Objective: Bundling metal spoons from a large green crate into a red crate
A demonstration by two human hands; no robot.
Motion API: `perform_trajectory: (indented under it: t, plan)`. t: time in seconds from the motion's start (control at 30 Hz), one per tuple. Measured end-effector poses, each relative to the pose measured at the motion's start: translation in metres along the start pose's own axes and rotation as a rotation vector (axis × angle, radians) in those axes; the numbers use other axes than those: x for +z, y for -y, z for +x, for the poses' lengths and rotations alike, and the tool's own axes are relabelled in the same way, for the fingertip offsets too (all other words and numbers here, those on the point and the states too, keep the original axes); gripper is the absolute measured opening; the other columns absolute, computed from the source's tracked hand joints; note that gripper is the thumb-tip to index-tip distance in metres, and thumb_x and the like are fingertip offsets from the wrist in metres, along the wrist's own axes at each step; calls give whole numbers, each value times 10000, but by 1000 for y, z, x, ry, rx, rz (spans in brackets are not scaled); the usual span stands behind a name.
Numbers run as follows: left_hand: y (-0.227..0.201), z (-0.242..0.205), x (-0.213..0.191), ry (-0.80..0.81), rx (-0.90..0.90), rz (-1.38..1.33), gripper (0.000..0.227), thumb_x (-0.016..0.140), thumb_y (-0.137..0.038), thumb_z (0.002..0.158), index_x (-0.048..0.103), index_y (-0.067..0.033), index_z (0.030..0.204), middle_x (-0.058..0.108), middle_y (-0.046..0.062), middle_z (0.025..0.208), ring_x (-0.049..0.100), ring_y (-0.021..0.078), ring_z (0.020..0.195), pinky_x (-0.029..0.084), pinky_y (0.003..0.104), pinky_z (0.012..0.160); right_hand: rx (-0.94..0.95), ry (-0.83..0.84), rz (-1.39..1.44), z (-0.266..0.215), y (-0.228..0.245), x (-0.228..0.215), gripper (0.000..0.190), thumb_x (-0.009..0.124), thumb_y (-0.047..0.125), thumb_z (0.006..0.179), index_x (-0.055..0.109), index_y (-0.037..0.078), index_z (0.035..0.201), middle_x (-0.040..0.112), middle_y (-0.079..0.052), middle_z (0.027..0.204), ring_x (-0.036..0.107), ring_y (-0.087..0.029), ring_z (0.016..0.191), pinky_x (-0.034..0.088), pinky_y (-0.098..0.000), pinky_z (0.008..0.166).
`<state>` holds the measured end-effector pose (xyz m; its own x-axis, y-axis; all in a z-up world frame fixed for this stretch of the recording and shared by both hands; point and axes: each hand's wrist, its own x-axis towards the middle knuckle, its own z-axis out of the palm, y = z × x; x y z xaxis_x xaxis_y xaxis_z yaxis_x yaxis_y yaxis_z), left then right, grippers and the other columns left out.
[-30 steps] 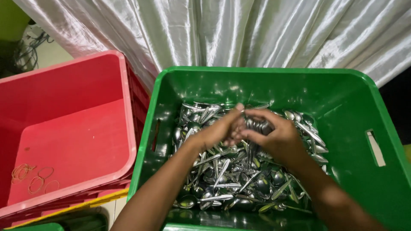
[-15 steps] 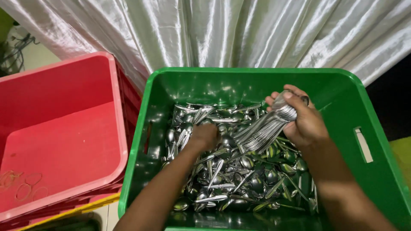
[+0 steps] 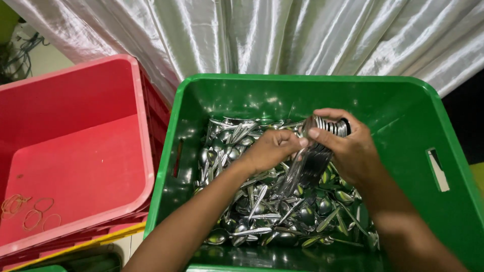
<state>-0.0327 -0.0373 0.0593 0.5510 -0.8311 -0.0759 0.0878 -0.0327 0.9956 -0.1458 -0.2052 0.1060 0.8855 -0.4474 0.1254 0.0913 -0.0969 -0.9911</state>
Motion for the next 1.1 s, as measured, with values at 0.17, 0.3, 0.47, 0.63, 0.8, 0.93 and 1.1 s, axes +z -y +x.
perform_trajectory:
  t: [0.17, 0.3, 0.47, 0.63, 0.8, 0.93, 1.1]
  plan:
    - [-2, -3, -6, -70, -33, 227, 365, 801, -432, 835, 706, -89, 756, 688, 68, 627, 514, 115, 572, 364, 237, 541, 146, 37, 234, -6, 4, 15, 501, 779, -9, 788, 610, -94, 1252, 678, -271, 961, 686, -289, 788, 627, -427, 750]
    - [7, 1, -27, 172, -121, 158, 704, 644, -733, 835, 667, -75, 1084, 683, 177, 1021, 612, 305, 976, 495, 403, 890, -493, 349, -623, 1, 12, 0, 371, 588, 39, 946, 569, -83, 1297, 704, -186, 1060, 719, -222, 790, 619, -310, 683]
    - [78, 12, -46, 161, -288, 841, 724, 561, -732, 848, 694, -99, 1175, 698, 166, 1077, 663, 389, 1047, 502, 544, 906, -166, 79, -42, 18, -6, -22, 353, 612, 118, 960, 518, -28, 1267, 667, -203, 1155, 666, -260, 1068, 585, -380, 950]
    - [122, 8, -27, 283, -403, 1608, 704, 631, -672, 808, 671, -110, 1230, 603, 185, 1205, 626, 397, 1107, 434, 624, 950, 277, -223, 668, 34, -18, -40, 438, 690, 247, 955, 529, 132, 1345, 745, -89, 1117, 769, -194, 1000, 644, -344, 864]
    - [97, 9, -29, 172, -465, 1424, 332, 630, -365, 891, 782, -121, 1056, 768, 106, 991, 735, 360, 1023, 539, 518, 857, 309, -238, 669, 33, -6, -39, 444, 698, 256, 929, 536, 165, 1332, 745, -96, 1140, 768, -218, 1051, 653, -368, 905]
    - [66, 20, -56, 62, -383, 1428, 340, 626, -392, 883, 773, -167, 1091, 777, 92, 1063, 725, 324, 1093, 497, 586, 975, 299, -223, 595, 34, -13, -41, 426, 681, 200, 947, 543, 137, 1345, 726, -159, 1141, 765, -275, 1039, 669, -409, 853]
    - [20, 9, -56, -11, -91, 1378, 315, 576, -259, 953, 702, -221, 1239, 782, 127, 943, 760, 387, 939, 560, 547, 886, -794, 451, -551, 33, -12, -45, 315, 670, 48, 927, 606, -179, 1137, 715, -199, 936, 777, -236, 832, 668, -282, 710]
